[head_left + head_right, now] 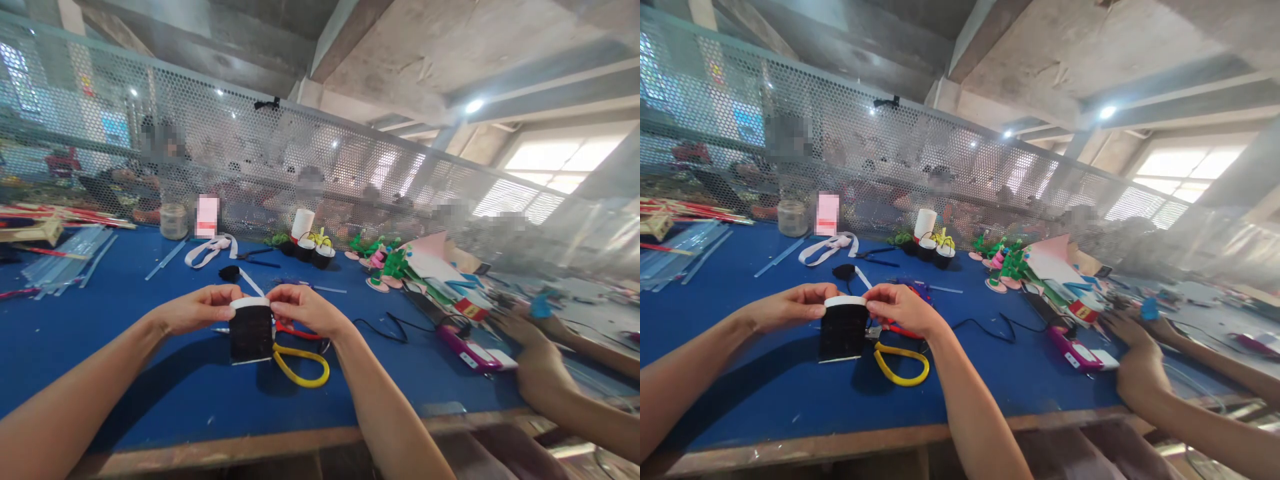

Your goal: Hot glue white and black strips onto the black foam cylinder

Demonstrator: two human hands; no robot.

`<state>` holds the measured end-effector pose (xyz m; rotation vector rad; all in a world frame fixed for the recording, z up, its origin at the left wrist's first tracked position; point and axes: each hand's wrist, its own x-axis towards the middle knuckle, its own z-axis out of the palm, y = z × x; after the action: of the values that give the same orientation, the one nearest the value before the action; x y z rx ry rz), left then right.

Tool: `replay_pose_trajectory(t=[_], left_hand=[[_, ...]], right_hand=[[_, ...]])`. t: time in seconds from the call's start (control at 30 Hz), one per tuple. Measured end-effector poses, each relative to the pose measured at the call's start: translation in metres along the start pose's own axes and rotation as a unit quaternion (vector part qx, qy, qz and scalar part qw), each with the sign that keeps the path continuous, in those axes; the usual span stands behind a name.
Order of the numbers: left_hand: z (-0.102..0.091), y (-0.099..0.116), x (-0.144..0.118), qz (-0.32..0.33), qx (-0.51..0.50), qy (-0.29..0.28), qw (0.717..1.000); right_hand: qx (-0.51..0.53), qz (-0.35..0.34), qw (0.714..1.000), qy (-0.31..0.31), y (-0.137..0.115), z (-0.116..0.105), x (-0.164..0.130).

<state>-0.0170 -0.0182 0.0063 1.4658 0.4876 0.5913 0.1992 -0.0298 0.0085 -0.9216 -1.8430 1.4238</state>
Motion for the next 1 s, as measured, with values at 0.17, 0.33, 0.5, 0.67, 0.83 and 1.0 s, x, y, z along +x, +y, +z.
replay_pose_trajectory(t=[0.17, 0.33, 0.5, 0.67, 0.83, 1.0], left_hand=[[-0.005, -0.002, 0.000, 0.006, 0.041, 0.003, 0.999], [-0.008, -0.002, 0.003, 0.016, 0.116, 0.008, 0.993], [-0.013, -0.005, 0.006, 0.031, 0.213, 0.034, 0.976], [-0.012, -0.010, 0.007, 0.045, 0.345, 0.095, 0.933], [0.002, -0.016, 0.013, 0.128, 0.440, 0.161, 0.874], [0.011, -0.022, 0.017, 0.167, 0.504, 0.186, 0.827]], right_hand=[[-0.024, -0.015, 1.000, -0.006, 0.002, -0.001, 0.001], [-0.110, -0.048, 0.993, 0.016, 0.003, -0.004, 0.001], [-0.232, -0.070, 0.968, 0.062, 0.004, -0.002, 0.003], [-0.319, -0.079, 0.942, 0.071, 0.005, 0.004, 0.005], [-0.369, -0.090, 0.921, 0.079, 0.002, 0.012, 0.007], [-0.398, -0.100, 0.908, 0.087, 0.000, 0.022, 0.010]])
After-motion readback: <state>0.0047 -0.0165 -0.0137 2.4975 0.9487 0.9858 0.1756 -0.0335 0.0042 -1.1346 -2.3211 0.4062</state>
